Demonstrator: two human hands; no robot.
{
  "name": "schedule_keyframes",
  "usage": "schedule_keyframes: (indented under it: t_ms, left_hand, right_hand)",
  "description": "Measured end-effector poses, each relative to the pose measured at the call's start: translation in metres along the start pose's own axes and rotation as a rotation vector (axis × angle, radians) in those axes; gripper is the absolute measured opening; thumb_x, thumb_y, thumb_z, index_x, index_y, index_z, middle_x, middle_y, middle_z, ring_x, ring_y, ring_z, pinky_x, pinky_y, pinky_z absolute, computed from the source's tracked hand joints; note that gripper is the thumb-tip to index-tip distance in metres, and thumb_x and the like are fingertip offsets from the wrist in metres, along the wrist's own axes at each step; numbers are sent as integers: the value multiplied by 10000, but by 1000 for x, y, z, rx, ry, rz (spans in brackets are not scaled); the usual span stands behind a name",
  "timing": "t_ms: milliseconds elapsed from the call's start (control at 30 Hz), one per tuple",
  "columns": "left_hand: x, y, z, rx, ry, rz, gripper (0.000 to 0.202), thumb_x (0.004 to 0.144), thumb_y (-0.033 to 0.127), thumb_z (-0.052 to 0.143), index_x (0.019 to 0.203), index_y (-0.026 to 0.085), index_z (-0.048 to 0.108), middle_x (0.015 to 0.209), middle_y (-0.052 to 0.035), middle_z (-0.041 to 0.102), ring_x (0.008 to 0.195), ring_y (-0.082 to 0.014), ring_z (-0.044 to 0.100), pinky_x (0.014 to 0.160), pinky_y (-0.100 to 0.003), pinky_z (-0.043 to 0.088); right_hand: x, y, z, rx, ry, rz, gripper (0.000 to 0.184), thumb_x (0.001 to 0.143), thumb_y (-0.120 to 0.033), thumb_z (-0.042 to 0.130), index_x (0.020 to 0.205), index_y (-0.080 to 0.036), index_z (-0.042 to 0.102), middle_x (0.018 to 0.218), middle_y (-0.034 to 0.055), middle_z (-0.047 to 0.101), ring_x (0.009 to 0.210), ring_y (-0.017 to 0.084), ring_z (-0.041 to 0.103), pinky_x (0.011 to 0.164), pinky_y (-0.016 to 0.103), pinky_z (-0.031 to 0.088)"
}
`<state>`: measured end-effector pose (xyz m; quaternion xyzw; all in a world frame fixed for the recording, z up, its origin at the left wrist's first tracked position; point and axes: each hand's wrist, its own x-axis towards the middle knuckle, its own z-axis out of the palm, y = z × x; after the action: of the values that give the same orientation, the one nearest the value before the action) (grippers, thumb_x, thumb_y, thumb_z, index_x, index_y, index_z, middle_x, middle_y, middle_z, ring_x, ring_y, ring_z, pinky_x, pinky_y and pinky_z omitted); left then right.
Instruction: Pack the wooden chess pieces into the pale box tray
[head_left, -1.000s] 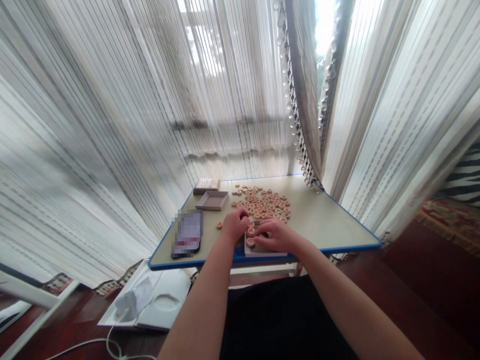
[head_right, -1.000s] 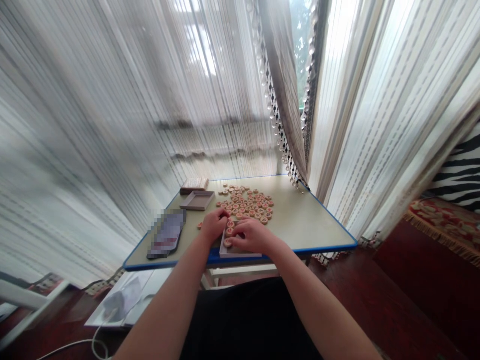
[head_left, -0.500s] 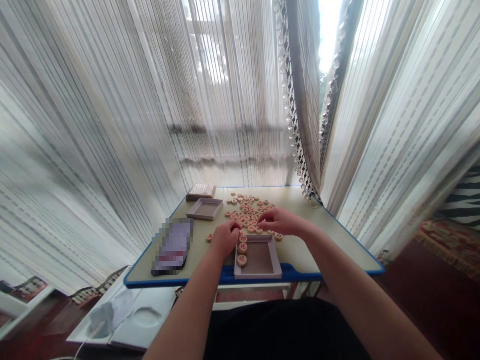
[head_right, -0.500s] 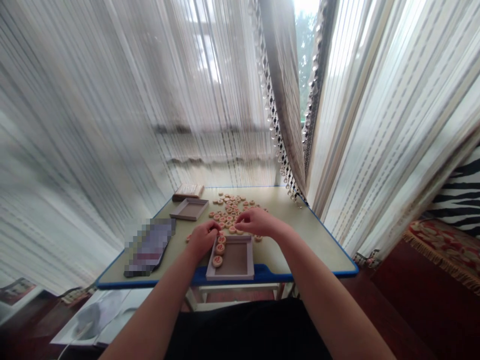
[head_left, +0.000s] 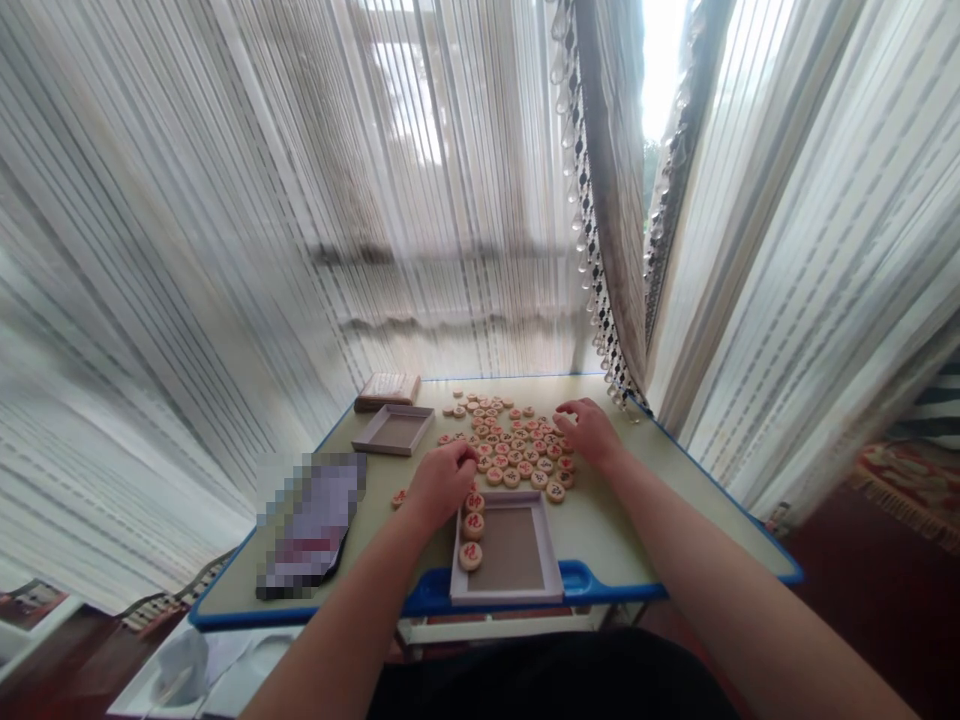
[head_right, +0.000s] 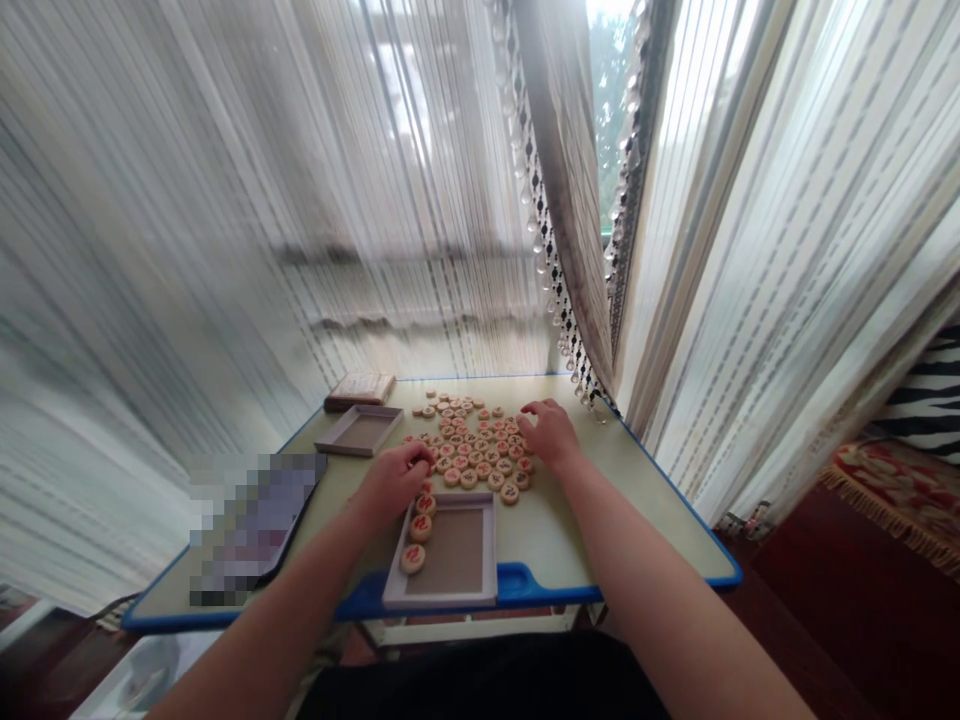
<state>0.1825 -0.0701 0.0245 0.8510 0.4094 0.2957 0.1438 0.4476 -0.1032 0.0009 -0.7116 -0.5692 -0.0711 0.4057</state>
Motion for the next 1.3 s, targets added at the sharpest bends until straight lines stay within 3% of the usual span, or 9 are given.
schedule_keyframes:
  t_ms: [167,300,400,567,733,900,1033,1167,1300]
  left_hand:
    - [35,11,-5,126,-2,47,200,722,147,471,784,176,659,811,-53,689,780,-178,603,720,-263,441]
    - [69,25,-9,210,-178,114,293,729,131,465,928,167,678,960,-67,697,892,-191,617,806,-272,455]
    - [83,30,-2,227,-274,138,337,738,120,456,976,182,687,1014,-57,697,950,-193,619,847,-276,456]
    - [82,16,20,292,-234,144,337,764,110,450,981,198,692,1038,-77,692,981,-202,616,875,-296,449]
    - [79,1,20,311,-259,133,303,798,146,452,962,217,698,1022,-74,696,964,-199,619,871,-291,445]
    - [79,-3,18,279,-282,178,299,806,183,450,947,219,711,992,-68,707,920,-206,630,833,-290,456]
    - [80,-7,21,268,-250,172,321,794,155,440,962,217,706,997,-61,708,918,-204,633,811,-284,457]
    - [80,-10,21,263,-247,149,339,776,114,431,954,207,704,992,-73,708,917,-211,633,803,-288,456]
    - [78,-9,21,252,-243,157,329,766,102,443,932,198,710,981,-82,708,906,-207,633,795,-281,457]
  right_hand:
    - [3,5,6,-48,12,8,224,787,-258,516,881,-162,696,896,95,639,781,185,589,815,338,453]
    - [6,4,8,-72,-81,102,272,777,-180,472,924,-157,699,950,88,676,881,188,603,860,305,436]
    - [6,-1,8,-75,-185,119,296,789,-214,473,960,-157,707,991,90,678,927,195,600,881,299,428]
    - [1,-9,11,-102,-236,10,289,822,-293,489,987,-223,716,1143,56,633,1062,212,547,985,333,366]
    - [-2,-13,13,-58,-269,-58,306,844,-286,467,1046,-227,690,1197,34,614,1106,216,523,1003,350,361]
    - [2,-10,9,-1,-181,86,383,816,-98,383,1091,-135,646,1119,102,650,1044,183,577,953,301,405]
    - [6,-7,3,-27,-134,243,376,824,-121,378,1081,-148,652,1030,99,690,956,205,625,864,313,448]
    - [7,-7,0,-97,-227,207,294,787,-153,451,912,-174,717,958,80,713,917,215,637,833,304,449]
    - [8,-6,-2,-71,-276,162,291,776,-157,472,922,-188,721,953,58,716,896,182,635,809,265,450]
